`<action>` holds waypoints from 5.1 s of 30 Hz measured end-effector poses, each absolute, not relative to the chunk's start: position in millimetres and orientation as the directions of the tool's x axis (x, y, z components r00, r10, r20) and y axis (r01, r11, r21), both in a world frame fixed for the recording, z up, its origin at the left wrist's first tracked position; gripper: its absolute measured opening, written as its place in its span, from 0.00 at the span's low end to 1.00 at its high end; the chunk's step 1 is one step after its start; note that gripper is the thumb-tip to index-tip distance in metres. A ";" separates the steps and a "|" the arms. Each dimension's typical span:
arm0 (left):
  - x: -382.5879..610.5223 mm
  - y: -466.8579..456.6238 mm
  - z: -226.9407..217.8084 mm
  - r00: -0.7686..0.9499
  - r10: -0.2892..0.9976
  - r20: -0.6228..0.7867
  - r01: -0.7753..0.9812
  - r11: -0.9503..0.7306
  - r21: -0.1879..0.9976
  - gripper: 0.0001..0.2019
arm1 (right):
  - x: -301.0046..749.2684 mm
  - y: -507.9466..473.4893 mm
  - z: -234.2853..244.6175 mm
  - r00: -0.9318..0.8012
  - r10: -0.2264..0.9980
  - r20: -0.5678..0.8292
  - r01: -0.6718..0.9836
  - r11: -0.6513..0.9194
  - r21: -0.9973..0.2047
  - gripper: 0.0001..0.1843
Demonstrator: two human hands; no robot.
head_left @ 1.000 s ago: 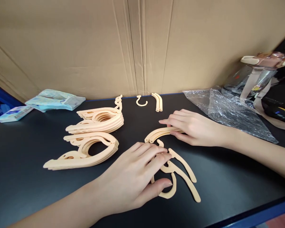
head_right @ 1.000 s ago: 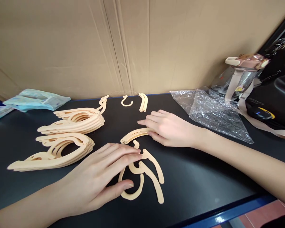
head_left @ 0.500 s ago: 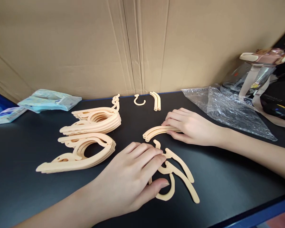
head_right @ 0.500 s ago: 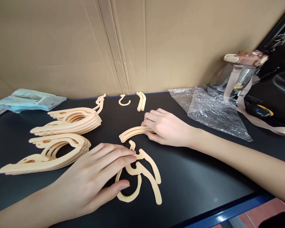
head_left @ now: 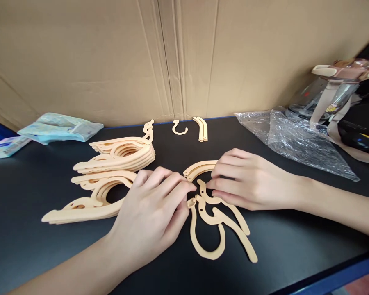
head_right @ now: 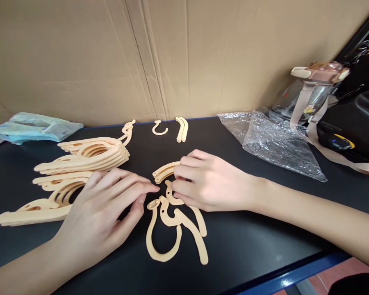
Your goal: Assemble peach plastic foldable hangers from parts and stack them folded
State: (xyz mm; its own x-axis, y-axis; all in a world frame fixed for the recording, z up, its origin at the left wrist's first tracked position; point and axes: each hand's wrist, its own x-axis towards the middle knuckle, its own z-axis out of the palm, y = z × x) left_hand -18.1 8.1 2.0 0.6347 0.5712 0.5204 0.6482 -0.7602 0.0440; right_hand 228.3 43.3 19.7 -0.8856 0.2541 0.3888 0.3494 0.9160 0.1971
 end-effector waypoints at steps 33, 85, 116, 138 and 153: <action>-23.5 8.1 6.7 0.887 0.375 0.270 0.412 -0.906 -0.097 0.12 | 227.3 39.4 16.0 -0.872 0.272 0.406 0.238 0.962 -0.133 0.17; -9.2 10.0 0.0 0.573 0.671 0.470 0.785 -0.615 -0.078 0.05 | 232.6 78.9 -1.5 -0.211 0.958 0.192 0.083 0.213 -0.974 0.25; 1.5 1.3 -1.1 0.462 0.869 0.176 0.389 -0.377 0.840 0.11 | 232.7 65.5 2.7 -0.332 0.885 0.326 0.211 0.407 -0.889 0.16; -0.4 -24.1 10.3 0.604 0.707 0.368 0.718 -0.683 0.134 0.08 | 225.4 59.8 1.4 -0.593 0.805 0.026 -0.079 -0.026 -0.997 0.10; -4.5 -20.1 -0.7 0.644 0.697 0.314 0.561 -0.710 0.425 0.05 | 227.9 58.5 11.6 -0.703 0.702 -0.110 -0.091 -0.243 -0.966 0.22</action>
